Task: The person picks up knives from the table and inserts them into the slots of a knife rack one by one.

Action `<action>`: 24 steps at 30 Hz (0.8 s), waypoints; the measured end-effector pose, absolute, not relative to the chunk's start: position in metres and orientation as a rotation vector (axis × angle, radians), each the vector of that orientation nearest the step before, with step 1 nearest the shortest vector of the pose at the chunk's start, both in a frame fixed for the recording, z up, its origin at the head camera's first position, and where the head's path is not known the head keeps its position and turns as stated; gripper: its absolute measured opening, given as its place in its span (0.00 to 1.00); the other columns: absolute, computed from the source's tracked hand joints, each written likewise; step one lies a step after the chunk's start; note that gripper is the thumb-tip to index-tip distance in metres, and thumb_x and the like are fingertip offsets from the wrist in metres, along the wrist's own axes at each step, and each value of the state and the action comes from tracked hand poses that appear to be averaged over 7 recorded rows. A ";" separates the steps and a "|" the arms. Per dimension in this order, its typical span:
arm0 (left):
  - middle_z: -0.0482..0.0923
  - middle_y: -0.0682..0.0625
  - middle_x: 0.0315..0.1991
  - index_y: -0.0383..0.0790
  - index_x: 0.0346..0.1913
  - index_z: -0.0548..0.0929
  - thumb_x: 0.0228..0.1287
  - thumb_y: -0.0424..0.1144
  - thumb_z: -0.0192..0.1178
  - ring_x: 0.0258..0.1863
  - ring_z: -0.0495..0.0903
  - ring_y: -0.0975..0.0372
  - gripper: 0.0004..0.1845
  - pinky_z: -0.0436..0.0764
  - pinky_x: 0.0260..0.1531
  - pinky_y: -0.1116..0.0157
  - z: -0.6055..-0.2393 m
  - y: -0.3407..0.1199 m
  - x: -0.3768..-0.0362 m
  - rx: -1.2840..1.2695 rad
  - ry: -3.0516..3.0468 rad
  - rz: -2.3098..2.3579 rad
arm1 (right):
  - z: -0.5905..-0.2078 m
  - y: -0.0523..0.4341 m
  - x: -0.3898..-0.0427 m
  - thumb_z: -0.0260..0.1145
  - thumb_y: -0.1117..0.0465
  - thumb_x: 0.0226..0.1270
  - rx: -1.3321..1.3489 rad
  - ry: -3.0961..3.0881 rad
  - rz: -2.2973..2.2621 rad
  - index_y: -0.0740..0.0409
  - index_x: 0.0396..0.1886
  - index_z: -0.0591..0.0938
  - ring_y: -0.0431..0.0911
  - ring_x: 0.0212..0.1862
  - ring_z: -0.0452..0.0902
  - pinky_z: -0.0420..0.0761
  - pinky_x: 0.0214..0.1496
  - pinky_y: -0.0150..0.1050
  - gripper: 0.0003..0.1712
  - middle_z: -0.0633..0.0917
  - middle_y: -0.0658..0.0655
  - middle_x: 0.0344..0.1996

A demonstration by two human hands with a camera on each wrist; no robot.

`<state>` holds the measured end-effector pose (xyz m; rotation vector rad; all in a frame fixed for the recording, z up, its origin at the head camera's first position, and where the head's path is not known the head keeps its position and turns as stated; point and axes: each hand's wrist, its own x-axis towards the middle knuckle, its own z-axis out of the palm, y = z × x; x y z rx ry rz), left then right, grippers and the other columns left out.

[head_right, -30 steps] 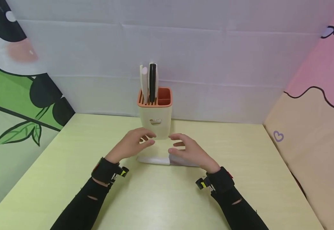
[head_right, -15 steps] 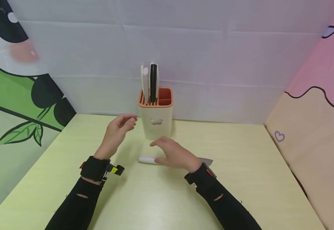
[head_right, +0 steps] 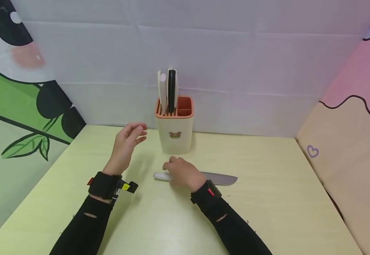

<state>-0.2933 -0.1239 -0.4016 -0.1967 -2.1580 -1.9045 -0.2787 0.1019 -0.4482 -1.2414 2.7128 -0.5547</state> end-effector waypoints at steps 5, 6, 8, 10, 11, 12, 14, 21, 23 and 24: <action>0.81 0.44 0.58 0.32 0.66 0.78 0.84 0.47 0.56 0.55 0.81 0.56 0.22 0.82 0.65 0.58 -0.401 -0.125 -0.293 -0.195 -2.136 -1.916 | -0.452 0.099 -0.274 0.80 0.71 0.60 -1.249 2.725 -0.519 0.59 0.59 0.85 0.52 0.50 0.81 0.83 0.56 0.46 0.26 0.83 0.58 0.47; 0.80 0.42 0.59 0.32 0.65 0.78 0.84 0.47 0.56 0.55 0.81 0.56 0.21 0.82 0.65 0.58 -0.401 -0.125 -0.293 -0.196 -2.130 -1.918 | -0.453 0.099 -0.273 0.80 0.72 0.60 -1.251 2.727 -0.520 0.59 0.59 0.85 0.52 0.49 0.81 0.83 0.55 0.46 0.26 0.83 0.57 0.47; 0.79 0.39 0.60 0.34 0.64 0.79 0.84 0.46 0.56 0.55 0.81 0.56 0.20 0.82 0.65 0.57 -0.401 -0.125 -0.292 -0.195 -2.123 -1.921 | -0.456 0.099 -0.272 0.78 0.73 0.61 -1.254 2.728 -0.518 0.59 0.58 0.85 0.52 0.48 0.81 0.83 0.54 0.46 0.25 0.83 0.57 0.46; 0.78 0.35 0.62 0.35 0.63 0.79 0.84 0.46 0.56 0.55 0.81 0.56 0.19 0.82 0.65 0.57 -0.401 -0.125 -0.292 -0.195 -2.119 -1.926 | -0.457 0.100 -0.271 0.77 0.73 0.61 -1.244 2.735 -0.515 0.59 0.59 0.85 0.51 0.47 0.81 0.83 0.54 0.46 0.25 0.83 0.57 0.46; 0.77 0.33 0.63 0.35 0.63 0.79 0.84 0.46 0.56 0.55 0.81 0.56 0.18 0.82 0.65 0.57 -0.401 -0.125 -0.292 -0.196 -2.117 -1.929 | -0.458 0.100 -0.271 0.76 0.73 0.62 -1.241 2.742 -0.510 0.59 0.58 0.85 0.51 0.47 0.80 0.83 0.53 0.45 0.24 0.83 0.57 0.45; 0.77 0.32 0.63 0.35 0.63 0.79 0.84 0.46 0.56 0.55 0.81 0.55 0.18 0.82 0.65 0.56 -0.401 -0.125 -0.292 -0.197 -2.116 -1.931 | -0.459 0.100 -0.271 0.76 0.74 0.62 -1.245 2.749 -0.510 0.59 0.58 0.85 0.51 0.46 0.80 0.84 0.53 0.46 0.24 0.83 0.57 0.45; 0.77 0.33 0.63 0.35 0.63 0.79 0.84 0.46 0.56 0.55 0.81 0.56 0.18 0.82 0.65 0.56 -0.401 -0.125 -0.292 -0.195 -2.116 -1.929 | -0.460 0.100 -0.271 0.75 0.75 0.62 -1.261 2.765 -0.499 0.59 0.57 0.86 0.52 0.46 0.81 0.84 0.53 0.45 0.23 0.83 0.57 0.44; 0.80 0.41 0.58 0.35 0.62 0.79 0.84 0.46 0.57 0.54 0.81 0.56 0.18 0.82 0.65 0.57 -0.401 -0.126 -0.292 -0.186 -2.105 -1.927 | -0.466 0.101 -0.273 0.73 0.78 0.63 -1.287 2.802 -0.481 0.58 0.55 0.86 0.52 0.46 0.83 0.85 0.52 0.45 0.22 0.84 0.58 0.43; 0.79 0.39 0.59 0.35 0.62 0.79 0.84 0.46 0.56 0.54 0.81 0.56 0.18 0.82 0.65 0.57 -0.401 -0.126 -0.292 -0.192 -2.102 -1.932 | -0.467 0.101 -0.274 0.73 0.79 0.62 -1.283 2.805 -0.489 0.58 0.54 0.87 0.52 0.46 0.83 0.85 0.51 0.44 0.22 0.84 0.58 0.43; 0.79 0.38 0.60 0.35 0.63 0.79 0.84 0.46 0.56 0.54 0.81 0.56 0.18 0.82 0.65 0.57 -0.402 -0.127 -0.292 -0.194 -2.102 -1.931 | -0.467 0.100 -0.274 0.73 0.79 0.62 -1.287 2.807 -0.491 0.58 0.54 0.87 0.52 0.46 0.83 0.85 0.50 0.44 0.22 0.85 0.58 0.43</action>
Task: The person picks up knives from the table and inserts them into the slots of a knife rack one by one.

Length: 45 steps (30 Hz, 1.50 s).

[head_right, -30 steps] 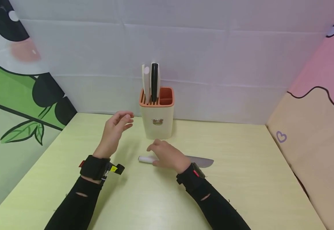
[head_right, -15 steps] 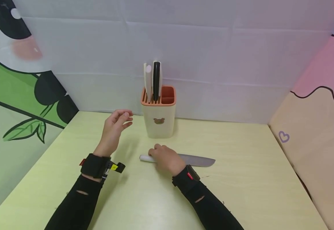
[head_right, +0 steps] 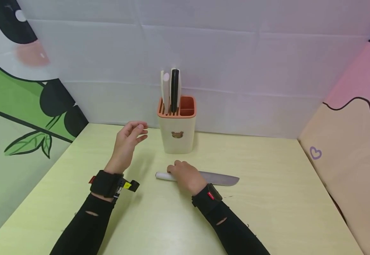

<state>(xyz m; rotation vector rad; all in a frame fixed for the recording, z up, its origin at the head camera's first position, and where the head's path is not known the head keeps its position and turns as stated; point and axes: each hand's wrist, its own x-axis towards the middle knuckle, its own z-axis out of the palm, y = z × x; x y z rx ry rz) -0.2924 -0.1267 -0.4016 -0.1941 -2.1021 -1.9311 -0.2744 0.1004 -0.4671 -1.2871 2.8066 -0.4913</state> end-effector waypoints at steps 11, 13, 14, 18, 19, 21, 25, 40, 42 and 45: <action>0.81 0.43 0.57 0.35 0.62 0.80 0.84 0.45 0.57 0.54 0.81 0.56 0.18 0.83 0.63 0.60 -0.403 -0.123 -0.295 -0.187 -2.095 -1.937 | -0.466 0.106 -0.281 0.74 0.77 0.63 -1.329 2.806 -0.478 0.58 0.53 0.87 0.51 0.43 0.83 0.85 0.48 0.42 0.21 0.85 0.57 0.41; 0.80 0.40 0.59 0.35 0.62 0.79 0.84 0.45 0.57 0.54 0.81 0.56 0.18 0.83 0.63 0.59 -0.403 -0.122 -0.296 -0.188 -2.096 -1.939 | -0.465 0.108 -0.282 0.74 0.77 0.64 -1.334 2.811 -0.485 0.59 0.54 0.87 0.50 0.42 0.83 0.85 0.47 0.42 0.21 0.85 0.58 0.41; 0.79 0.39 0.59 0.34 0.62 0.79 0.84 0.45 0.57 0.54 0.81 0.56 0.18 0.83 0.63 0.59 -0.403 -0.122 -0.296 -0.188 -2.097 -1.938 | -0.464 0.109 -0.283 0.74 0.77 0.64 -1.333 2.813 -0.490 0.58 0.54 0.86 0.50 0.41 0.83 0.85 0.47 0.42 0.21 0.85 0.57 0.41; 0.80 0.41 0.59 0.35 0.62 0.80 0.83 0.46 0.58 0.55 0.81 0.55 0.19 0.83 0.63 0.60 -0.404 -0.119 -0.298 -0.185 -2.120 -1.918 | -0.458 0.114 -0.286 0.72 0.76 0.67 -1.318 2.819 -0.525 0.58 0.56 0.86 0.48 0.41 0.82 0.84 0.45 0.41 0.20 0.84 0.57 0.42; 0.80 0.43 0.58 0.35 0.63 0.80 0.83 0.46 0.58 0.55 0.81 0.55 0.19 0.83 0.63 0.60 -0.405 -0.118 -0.299 -0.184 -2.132 -1.906 | -0.456 0.116 -0.287 0.71 0.76 0.68 -1.309 2.822 -0.538 0.57 0.56 0.86 0.48 0.41 0.81 0.83 0.45 0.40 0.20 0.84 0.56 0.42; 0.81 0.45 0.57 0.35 0.63 0.80 0.83 0.47 0.58 0.55 0.81 0.55 0.19 0.83 0.63 0.61 -0.405 -0.116 -0.300 -0.185 -2.151 -1.884 | -0.452 0.120 -0.289 0.72 0.74 0.69 -1.295 2.826 -0.572 0.56 0.58 0.86 0.47 0.41 0.81 0.83 0.45 0.40 0.20 0.84 0.55 0.43; 0.81 0.46 0.58 0.36 0.63 0.80 0.83 0.47 0.58 0.56 0.81 0.55 0.19 0.83 0.63 0.60 -0.406 -0.113 -0.301 -0.205 -2.178 -1.852 | -0.442 0.129 -0.292 0.75 0.73 0.67 -1.274 2.833 -0.673 0.55 0.61 0.85 0.48 0.45 0.82 0.85 0.50 0.43 0.25 0.83 0.55 0.46; 0.78 0.42 0.68 0.41 0.69 0.78 0.81 0.44 0.60 0.65 0.80 0.47 0.20 0.83 0.64 0.56 -0.404 -0.097 -0.297 -0.365 -2.284 -1.773 | -0.388 0.164 -0.289 0.75 0.73 0.67 -1.399 2.881 -1.104 0.60 0.68 0.80 0.53 0.56 0.83 0.87 0.59 0.49 0.30 0.83 0.59 0.57; 0.78 0.43 0.69 0.43 0.70 0.78 0.81 0.44 0.61 0.66 0.80 0.49 0.21 0.81 0.66 0.51 -0.401 -0.093 -0.294 -0.404 -2.309 -1.726 | -0.384 0.168 -0.289 0.75 0.73 0.67 -1.394 2.871 -1.197 0.61 0.68 0.80 0.52 0.52 0.84 0.88 0.56 0.47 0.30 0.84 0.59 0.55; 0.77 0.43 0.70 0.44 0.72 0.77 0.81 0.43 0.61 0.68 0.78 0.50 0.22 0.79 0.66 0.45 -0.397 -0.088 -0.290 -0.503 -2.329 -1.651 | -0.378 0.172 -0.289 0.74 0.73 0.68 -1.387 2.823 -1.355 0.62 0.69 0.79 0.51 0.51 0.85 0.88 0.54 0.43 0.30 0.83 0.59 0.53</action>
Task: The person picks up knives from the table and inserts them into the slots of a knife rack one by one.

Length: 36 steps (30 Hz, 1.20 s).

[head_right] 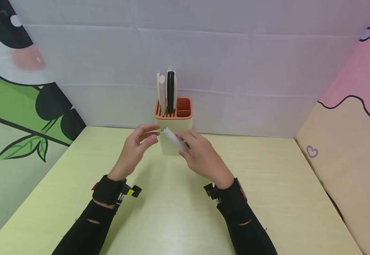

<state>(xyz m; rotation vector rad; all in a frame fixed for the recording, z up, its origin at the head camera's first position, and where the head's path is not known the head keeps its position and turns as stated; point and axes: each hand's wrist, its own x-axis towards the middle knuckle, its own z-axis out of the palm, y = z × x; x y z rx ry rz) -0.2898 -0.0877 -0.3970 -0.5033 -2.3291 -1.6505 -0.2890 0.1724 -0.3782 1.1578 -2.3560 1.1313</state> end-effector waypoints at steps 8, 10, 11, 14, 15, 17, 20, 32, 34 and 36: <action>0.76 0.49 0.71 0.46 0.75 0.74 0.77 0.40 0.65 0.67 0.79 0.52 0.27 0.81 0.66 0.47 -0.384 -0.074 -0.274 -0.762 -2.284 -1.507 | -0.372 0.173 -0.282 0.74 0.77 0.66 1.101 -2.163 1.397 0.63 0.70 0.78 0.51 0.52 0.87 0.88 0.57 0.40 0.33 0.83 0.60 0.56; 0.77 0.50 0.71 0.46 0.75 0.74 0.76 0.39 0.66 0.67 0.80 0.55 0.28 0.81 0.66 0.49 -0.381 -0.073 -0.270 -0.787 -2.272 -1.483 | -0.372 0.171 -0.279 0.74 0.78 0.65 1.068 -2.123 1.468 0.63 0.70 0.77 0.52 0.53 0.87 0.88 0.58 0.40 0.34 0.83 0.60 0.57; 0.77 0.51 0.71 0.46 0.75 0.74 0.76 0.39 0.66 0.66 0.80 0.55 0.28 0.82 0.66 0.50 -0.380 -0.073 -0.268 -0.795 -2.267 -1.477 | -0.372 0.170 -0.277 0.74 0.79 0.64 1.047 -2.107 1.503 0.63 0.70 0.77 0.53 0.53 0.87 0.88 0.58 0.40 0.34 0.83 0.60 0.58; 0.77 0.51 0.71 0.45 0.75 0.74 0.75 0.37 0.67 0.66 0.80 0.54 0.28 0.82 0.65 0.55 -0.377 -0.073 -0.262 -0.810 -2.251 -1.467 | -0.373 0.168 -0.273 0.74 0.79 0.64 0.987 -2.089 1.595 0.63 0.70 0.77 0.53 0.54 0.87 0.87 0.59 0.38 0.35 0.83 0.60 0.59; 0.77 0.51 0.70 0.45 0.75 0.74 0.75 0.37 0.66 0.66 0.80 0.52 0.28 0.83 0.65 0.57 -0.376 -0.073 -0.260 -0.816 -2.245 -1.469 | -0.373 0.168 -0.272 0.74 0.79 0.64 0.970 -2.092 1.620 0.62 0.70 0.77 0.53 0.54 0.87 0.87 0.59 0.37 0.34 0.83 0.60 0.59; 0.77 0.50 0.70 0.44 0.75 0.75 0.75 0.36 0.66 0.66 0.80 0.49 0.28 0.83 0.64 0.59 -0.375 -0.073 -0.257 -0.821 -2.240 -1.467 | -0.373 0.167 -0.270 0.73 0.79 0.65 0.946 -2.094 1.679 0.62 0.70 0.77 0.53 0.54 0.87 0.87 0.59 0.37 0.34 0.83 0.60 0.59; 0.77 0.49 0.70 0.44 0.74 0.75 0.75 0.35 0.66 0.66 0.79 0.46 0.28 0.82 0.64 0.59 -0.374 -0.075 -0.255 -0.823 -2.239 -1.455 | -0.371 0.166 -0.265 0.72 0.78 0.67 0.925 -2.096 1.777 0.62 0.70 0.76 0.54 0.55 0.87 0.87 0.59 0.38 0.33 0.83 0.61 0.58; 0.78 0.48 0.69 0.42 0.73 0.76 0.75 0.34 0.66 0.63 0.81 0.55 0.26 0.83 0.64 0.55 -0.365 -0.067 -0.255 -0.819 -2.188 -1.505 | -0.371 0.166 -0.266 0.71 0.77 0.68 0.917 -2.098 1.963 0.61 0.70 0.76 0.55 0.56 0.87 0.88 0.59 0.42 0.31 0.82 0.62 0.57; 0.78 0.50 0.69 0.42 0.73 0.76 0.76 0.36 0.66 0.62 0.81 0.56 0.26 0.83 0.64 0.56 -0.361 -0.064 -0.256 -0.820 -2.184 -1.504 | -0.371 0.165 -0.266 0.71 0.77 0.69 0.920 -2.106 1.959 0.61 0.70 0.76 0.55 0.56 0.87 0.88 0.59 0.42 0.31 0.81 0.62 0.57; 0.78 0.49 0.69 0.43 0.73 0.76 0.76 0.37 0.66 0.61 0.81 0.58 0.26 0.84 0.63 0.57 -0.356 -0.060 -0.258 -0.832 -2.182 -1.503 | -0.372 0.166 -0.266 0.71 0.77 0.69 0.914 -2.115 1.946 0.61 0.70 0.76 0.55 0.56 0.87 0.88 0.58 0.42 0.32 0.81 0.62 0.57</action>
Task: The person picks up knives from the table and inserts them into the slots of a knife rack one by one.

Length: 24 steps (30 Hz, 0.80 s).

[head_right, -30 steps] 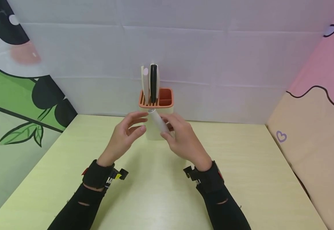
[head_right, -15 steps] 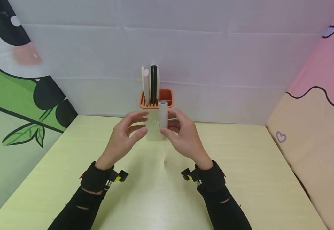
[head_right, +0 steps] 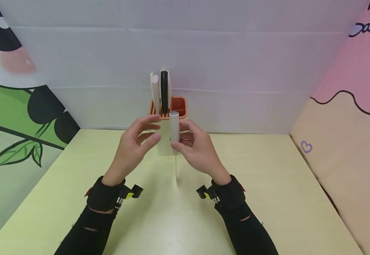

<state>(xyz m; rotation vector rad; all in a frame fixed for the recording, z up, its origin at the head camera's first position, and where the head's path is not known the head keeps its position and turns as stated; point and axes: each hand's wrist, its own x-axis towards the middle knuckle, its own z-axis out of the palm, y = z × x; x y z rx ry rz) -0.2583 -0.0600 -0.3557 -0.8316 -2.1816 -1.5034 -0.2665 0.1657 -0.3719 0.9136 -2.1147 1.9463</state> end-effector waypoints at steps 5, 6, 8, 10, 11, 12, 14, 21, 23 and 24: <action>0.79 0.48 0.66 0.40 0.71 0.78 0.74 0.36 0.68 0.58 0.82 0.59 0.26 0.85 0.59 0.59 -0.341 -0.044 -0.268 -0.857 -2.166 -1.475 | -0.370 0.169 -0.272 0.72 0.76 0.68 0.913 -2.120 1.923 0.61 0.70 0.76 0.55 0.55 0.88 0.88 0.58 0.41 0.32 0.81 0.62 0.57; 0.80 0.48 0.65 0.40 0.71 0.78 0.73 0.36 0.68 0.57 0.82 0.58 0.26 0.86 0.58 0.59 -0.339 -0.040 -0.270 -0.861 -2.161 -1.469 | -0.370 0.170 -0.273 0.72 0.76 0.68 0.916 -2.118 1.923 0.61 0.70 0.76 0.54 0.55 0.88 0.88 0.57 0.41 0.32 0.82 0.61 0.57; 0.80 0.46 0.64 0.39 0.70 0.79 0.73 0.35 0.68 0.56 0.83 0.57 0.25 0.86 0.57 0.59 -0.335 -0.034 -0.274 -0.863 -2.159 -1.455 | -0.370 0.171 -0.276 0.72 0.76 0.68 0.924 -2.113 1.927 0.62 0.69 0.76 0.54 0.55 0.88 0.88 0.57 0.41 0.32 0.82 0.61 0.57; 0.81 0.45 0.62 0.40 0.69 0.80 0.73 0.35 0.69 0.54 0.83 0.56 0.24 0.87 0.56 0.59 -0.332 -0.029 -0.277 -0.863 -2.156 -1.441 | -0.369 0.172 -0.278 0.72 0.76 0.68 0.929 -2.107 1.932 0.61 0.69 0.76 0.55 0.54 0.88 0.88 0.57 0.41 0.31 0.82 0.61 0.57; 0.81 0.45 0.61 0.41 0.68 0.80 0.72 0.36 0.69 0.54 0.83 0.56 0.24 0.87 0.55 0.58 -0.330 -0.026 -0.278 -0.861 -2.156 -1.438 | -0.369 0.172 -0.279 0.72 0.76 0.68 0.930 -2.105 1.937 0.61 0.69 0.76 0.55 0.54 0.88 0.88 0.57 0.41 0.31 0.82 0.61 0.57; 0.81 0.45 0.60 0.41 0.68 0.81 0.72 0.36 0.70 0.53 0.83 0.56 0.23 0.88 0.54 0.57 -0.329 -0.024 -0.279 -0.857 -2.155 -1.438 | -0.369 0.173 -0.280 0.73 0.76 0.68 0.932 -2.101 1.945 0.60 0.69 0.76 0.56 0.54 0.88 0.88 0.57 0.41 0.31 0.82 0.61 0.57; 0.81 0.47 0.58 0.41 0.67 0.82 0.72 0.38 0.70 0.52 0.84 0.57 0.23 0.88 0.53 0.57 -0.327 -0.020 -0.281 -0.843 -2.163 -1.423 | -0.369 0.173 -0.282 0.72 0.76 0.68 0.940 -2.093 1.963 0.60 0.70 0.76 0.58 0.55 0.88 0.89 0.56 0.41 0.33 0.82 0.61 0.57; 0.81 0.48 0.55 0.41 0.65 0.83 0.72 0.40 0.70 0.52 0.84 0.58 0.22 0.88 0.53 0.60 -0.325 -0.011 -0.286 -0.786 -2.186 -1.398 | -0.367 0.175 -0.290 0.72 0.77 0.67 0.942 -2.099 1.983 0.61 0.74 0.71 0.57 0.53 0.89 0.89 0.55 0.40 0.37 0.82 0.62 0.56; 0.81 0.47 0.54 0.40 0.64 0.83 0.72 0.40 0.71 0.52 0.84 0.58 0.21 0.88 0.53 0.60 -0.325 -0.010 -0.287 -0.770 -2.189 -1.394 | -0.366 0.175 -0.293 0.72 0.78 0.67 0.942 -2.104 1.990 0.61 0.75 0.71 0.55 0.52 0.89 0.89 0.54 0.40 0.38 0.81 0.62 0.56; 0.81 0.47 0.54 0.40 0.64 0.83 0.72 0.40 0.71 0.52 0.84 0.58 0.21 0.88 0.53 0.60 -0.325 -0.009 -0.288 -0.763 -2.190 -1.393 | -0.366 0.175 -0.294 0.72 0.78 0.67 0.944 -2.104 1.994 0.61 0.75 0.71 0.55 0.52 0.89 0.89 0.54 0.40 0.38 0.81 0.62 0.57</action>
